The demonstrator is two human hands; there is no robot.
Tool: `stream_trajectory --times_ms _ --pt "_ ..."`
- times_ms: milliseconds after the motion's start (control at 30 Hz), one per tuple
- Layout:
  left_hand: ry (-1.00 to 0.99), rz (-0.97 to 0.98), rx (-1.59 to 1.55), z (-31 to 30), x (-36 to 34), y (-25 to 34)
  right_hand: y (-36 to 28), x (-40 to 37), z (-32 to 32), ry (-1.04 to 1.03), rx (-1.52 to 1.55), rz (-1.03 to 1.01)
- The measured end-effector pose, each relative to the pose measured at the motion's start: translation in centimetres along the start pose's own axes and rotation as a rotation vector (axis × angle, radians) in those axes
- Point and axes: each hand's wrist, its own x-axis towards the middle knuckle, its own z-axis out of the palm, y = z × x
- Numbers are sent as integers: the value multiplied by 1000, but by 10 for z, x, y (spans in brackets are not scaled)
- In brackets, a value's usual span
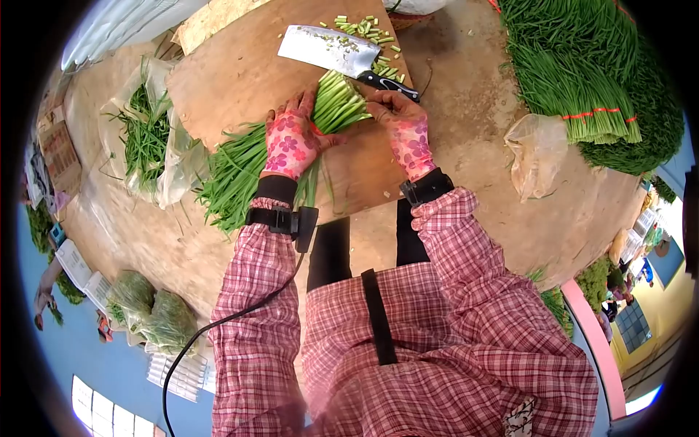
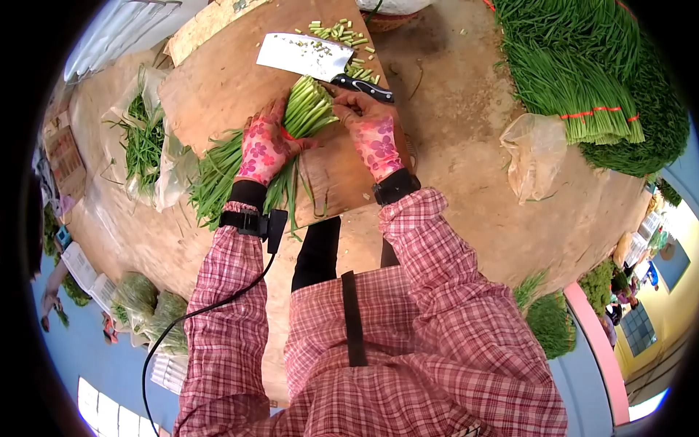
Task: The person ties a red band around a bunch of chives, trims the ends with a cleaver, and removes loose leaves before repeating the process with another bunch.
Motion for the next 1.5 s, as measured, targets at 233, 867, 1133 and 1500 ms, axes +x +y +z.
stream_trajectory --times_ms 233,867,1133,1500 --pt "44 -8 59 4 2 10 -6 8 -2 -121 -300 19" --pt "60 -298 210 -20 -15 24 2 74 5 -74 -1628 -337" --pt "8 -318 187 5 9 12 -22 -3 -27 -46 -889 -46" --pt "126 -372 400 30 6 32 8 -58 -11 -184 -822 261"
